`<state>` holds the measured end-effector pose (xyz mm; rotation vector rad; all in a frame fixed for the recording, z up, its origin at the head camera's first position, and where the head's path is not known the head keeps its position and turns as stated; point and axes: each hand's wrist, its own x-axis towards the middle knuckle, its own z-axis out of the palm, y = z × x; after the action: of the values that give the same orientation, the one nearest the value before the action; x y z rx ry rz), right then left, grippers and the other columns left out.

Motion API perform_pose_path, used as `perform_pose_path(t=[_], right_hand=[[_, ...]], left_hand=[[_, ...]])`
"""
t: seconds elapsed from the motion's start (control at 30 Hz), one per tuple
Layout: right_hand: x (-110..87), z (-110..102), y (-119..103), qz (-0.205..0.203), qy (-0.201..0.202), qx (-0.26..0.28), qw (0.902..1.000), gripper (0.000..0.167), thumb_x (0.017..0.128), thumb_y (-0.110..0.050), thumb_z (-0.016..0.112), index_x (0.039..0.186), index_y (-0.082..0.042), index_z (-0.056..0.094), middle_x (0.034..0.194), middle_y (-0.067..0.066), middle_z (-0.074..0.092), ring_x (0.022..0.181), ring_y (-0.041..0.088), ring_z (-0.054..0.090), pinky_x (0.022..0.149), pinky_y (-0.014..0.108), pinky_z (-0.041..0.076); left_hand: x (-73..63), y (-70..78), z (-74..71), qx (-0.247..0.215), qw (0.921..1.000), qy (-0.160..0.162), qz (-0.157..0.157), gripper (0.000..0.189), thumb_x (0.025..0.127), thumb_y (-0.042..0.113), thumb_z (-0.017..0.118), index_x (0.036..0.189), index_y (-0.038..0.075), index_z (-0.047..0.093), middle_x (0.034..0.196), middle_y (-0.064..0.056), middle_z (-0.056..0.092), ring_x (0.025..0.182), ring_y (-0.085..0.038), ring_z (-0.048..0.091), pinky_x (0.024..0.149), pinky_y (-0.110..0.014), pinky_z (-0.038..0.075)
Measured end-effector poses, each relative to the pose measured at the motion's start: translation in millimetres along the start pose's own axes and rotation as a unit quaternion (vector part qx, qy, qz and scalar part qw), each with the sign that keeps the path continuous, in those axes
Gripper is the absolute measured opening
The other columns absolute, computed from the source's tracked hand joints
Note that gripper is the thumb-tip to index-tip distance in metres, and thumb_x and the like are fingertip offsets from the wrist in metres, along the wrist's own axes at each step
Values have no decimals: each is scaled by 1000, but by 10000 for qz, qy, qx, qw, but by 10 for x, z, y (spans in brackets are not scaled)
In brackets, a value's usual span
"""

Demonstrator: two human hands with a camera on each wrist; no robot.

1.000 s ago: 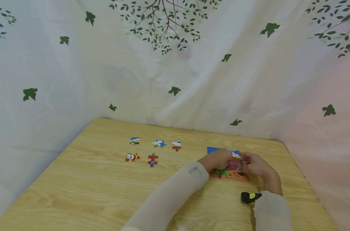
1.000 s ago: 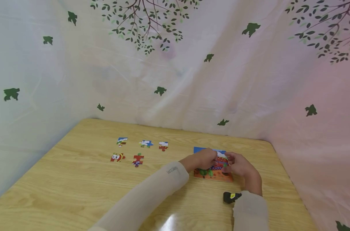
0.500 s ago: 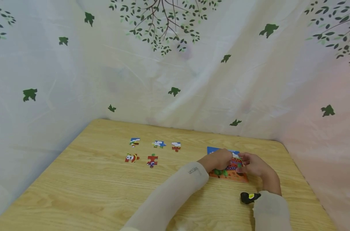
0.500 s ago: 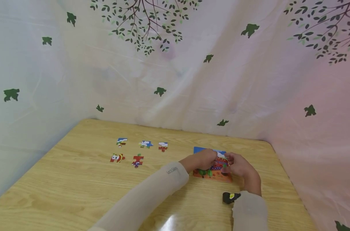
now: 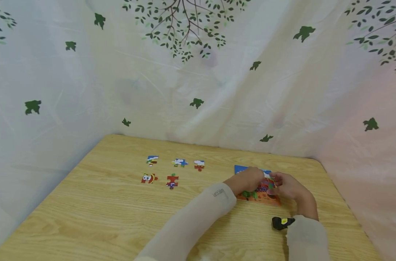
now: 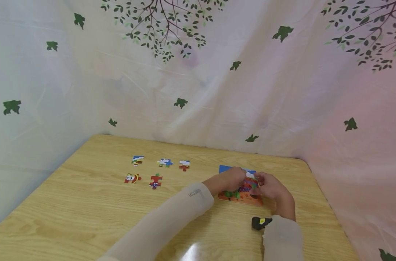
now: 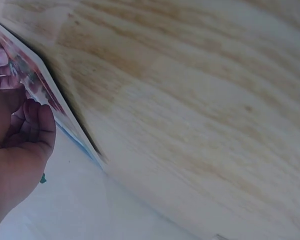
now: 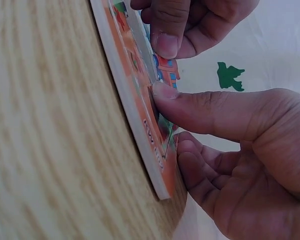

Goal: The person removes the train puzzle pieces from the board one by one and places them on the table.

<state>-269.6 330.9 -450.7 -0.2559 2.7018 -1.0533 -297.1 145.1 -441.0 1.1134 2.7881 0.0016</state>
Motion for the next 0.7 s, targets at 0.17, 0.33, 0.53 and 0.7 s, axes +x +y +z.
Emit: perform_pose_path(t=[0.17,0.33,0.53,0.7], right_hand=[[0,1,1,7,24,-45,10000,76,85,-12,84,145,13,43,133,33,51,119,46,50,100,59,44],[-14,6,-16,82,46,-40,9999,76,86,-13,83,145,12,43,134,32,51,120,46,50,102,60,43],[-21,17,-45,178,55,88,9998,77,86,-14,84,146,11,43,135,32,51,121,44,48,104,60,41],[-20,19,-44,241,57,128,9996,77,86,-14,84,146,10,43,135,30,50,120,43,48,104,60,41]], left_hand=[[-17,-74,-10,-88,9999,-1,57,14,108,22,54,105,15,65,94,5,62,80,-7,56,72,-21,46],[-29,-218,17,-469,9988,-22,140,17,109,23,52,107,12,65,95,2,62,77,-8,55,70,-22,45],[-149,-423,15,-940,9948,96,386,19,108,22,53,105,8,66,91,1,62,75,-8,54,69,-19,44],[-293,-591,-4,-1103,9913,264,673,17,107,20,57,103,7,67,92,0,64,79,-9,54,71,-19,44]])
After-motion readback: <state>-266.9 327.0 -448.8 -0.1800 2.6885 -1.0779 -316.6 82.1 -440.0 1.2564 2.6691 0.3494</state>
